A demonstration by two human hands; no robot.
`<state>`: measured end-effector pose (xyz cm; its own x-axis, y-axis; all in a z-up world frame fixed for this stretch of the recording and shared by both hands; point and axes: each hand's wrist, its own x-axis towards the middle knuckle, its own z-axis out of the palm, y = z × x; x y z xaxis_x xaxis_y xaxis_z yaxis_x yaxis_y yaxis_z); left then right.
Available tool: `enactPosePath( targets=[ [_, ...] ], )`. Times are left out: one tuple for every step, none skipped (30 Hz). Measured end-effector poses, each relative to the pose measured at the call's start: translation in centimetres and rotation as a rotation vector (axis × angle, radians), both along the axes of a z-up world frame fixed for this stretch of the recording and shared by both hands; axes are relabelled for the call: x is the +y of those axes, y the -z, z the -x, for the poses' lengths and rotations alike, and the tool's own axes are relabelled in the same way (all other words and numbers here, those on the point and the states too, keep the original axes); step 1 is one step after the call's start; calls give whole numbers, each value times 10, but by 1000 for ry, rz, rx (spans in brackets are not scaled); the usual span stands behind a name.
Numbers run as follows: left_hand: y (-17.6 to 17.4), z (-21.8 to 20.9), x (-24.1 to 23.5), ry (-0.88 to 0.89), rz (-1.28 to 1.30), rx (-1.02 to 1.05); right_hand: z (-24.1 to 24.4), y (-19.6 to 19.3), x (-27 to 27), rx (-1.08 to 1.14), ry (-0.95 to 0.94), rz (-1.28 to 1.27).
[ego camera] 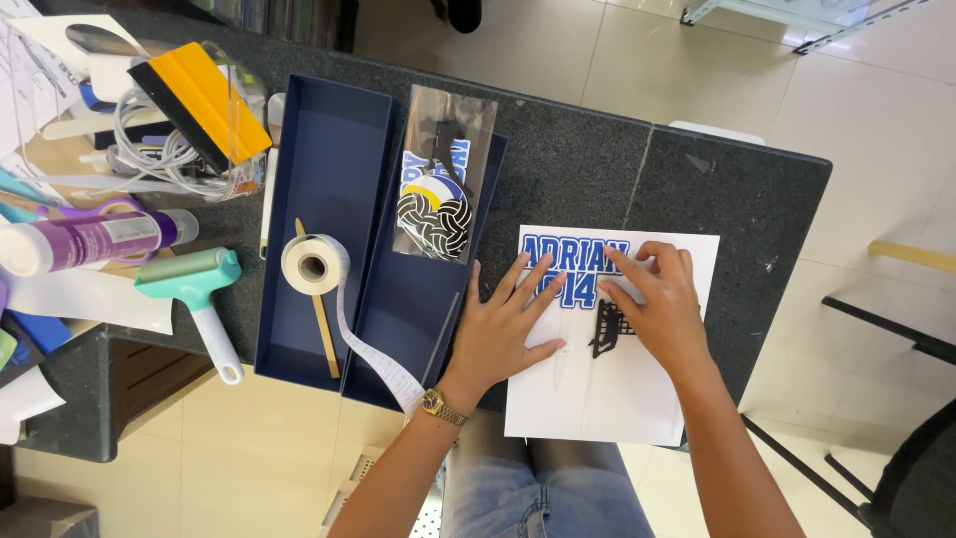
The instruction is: Positioning and sticking adhesive cutouts onto a white sheet of paper to create a design
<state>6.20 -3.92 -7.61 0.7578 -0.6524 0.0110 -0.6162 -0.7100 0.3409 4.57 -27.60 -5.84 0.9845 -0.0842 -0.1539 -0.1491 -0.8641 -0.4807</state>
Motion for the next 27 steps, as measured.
enactPosePath(
  targets=[
    [0,0,0,0,0,-2,0,1,0,-5,0,-6],
    [-1,0,0,1,0,-5,0,1,-1,-10,0,-12],
    [-1,-1,0,2,0,-5,0,2,-1,-10,1,-12],
    [-1,-1,0,6,-4,-6,0,2,-1,-6,5,-22],
    [-2,-1,0,10,-7,-7,0,3,-1,-2,8,-31],
    [-1,-1,0,12,-7,-6,1,4,-2,-1,10,-31],
    [-1,-1,1,12,-4,-2,1,5,-2,-6,12,-36],
    [-1,-1,1,12,-1,2,1,6,-2,-10,13,-41],
    [-1,-1,1,13,-1,3,2,6,-2,-9,14,-42],
    [-1,-1,1,18,3,7,2,6,-3,-16,14,-43],
    [-1,-1,1,22,7,11,2,6,-3,-23,13,-45],
    [-1,-1,1,23,6,12,2,6,-3,-22,14,-46],
    [-1,-1,2,22,-1,6,1,6,-2,-18,15,-45],
    [-1,-1,1,20,-8,0,1,5,-3,-13,15,-43],
    [-2,-2,1,21,-8,0,1,5,-3,-12,16,-44],
    [-3,-2,1,22,-10,10,1,4,-3,-16,14,-46],
    [-4,-2,1,23,-11,19,1,4,-2,-21,13,-49],
    [-4,-2,1,23,-11,20,1,4,-2,-19,13,-49],
    [-4,-1,1,20,-6,29,1,5,-3,-18,13,-51],
    [-4,-2,1,17,0,37,1,5,-3,-19,13,-52],
    [-4,-2,1,16,0,37,1,5,-3,-18,13,-52],
    [-4,-2,1,17,-2,36,1,5,-3,-18,16,-52],
    [-4,-2,1,17,-5,35,1,5,-3,-19,20,-52],
    [-5,-2,1,18,-5,36,1,6,-3,-17,20,-52],
    [-5,-3,1,18,-14,29,1,7,-3,-28,14,-53],
    [-6,-2,1,18,-23,23,2,7,-3,-37,9,-54],
    [-3,-5,1,19,-22,26,1,10,-4,-34,10,-54]
  ],
)
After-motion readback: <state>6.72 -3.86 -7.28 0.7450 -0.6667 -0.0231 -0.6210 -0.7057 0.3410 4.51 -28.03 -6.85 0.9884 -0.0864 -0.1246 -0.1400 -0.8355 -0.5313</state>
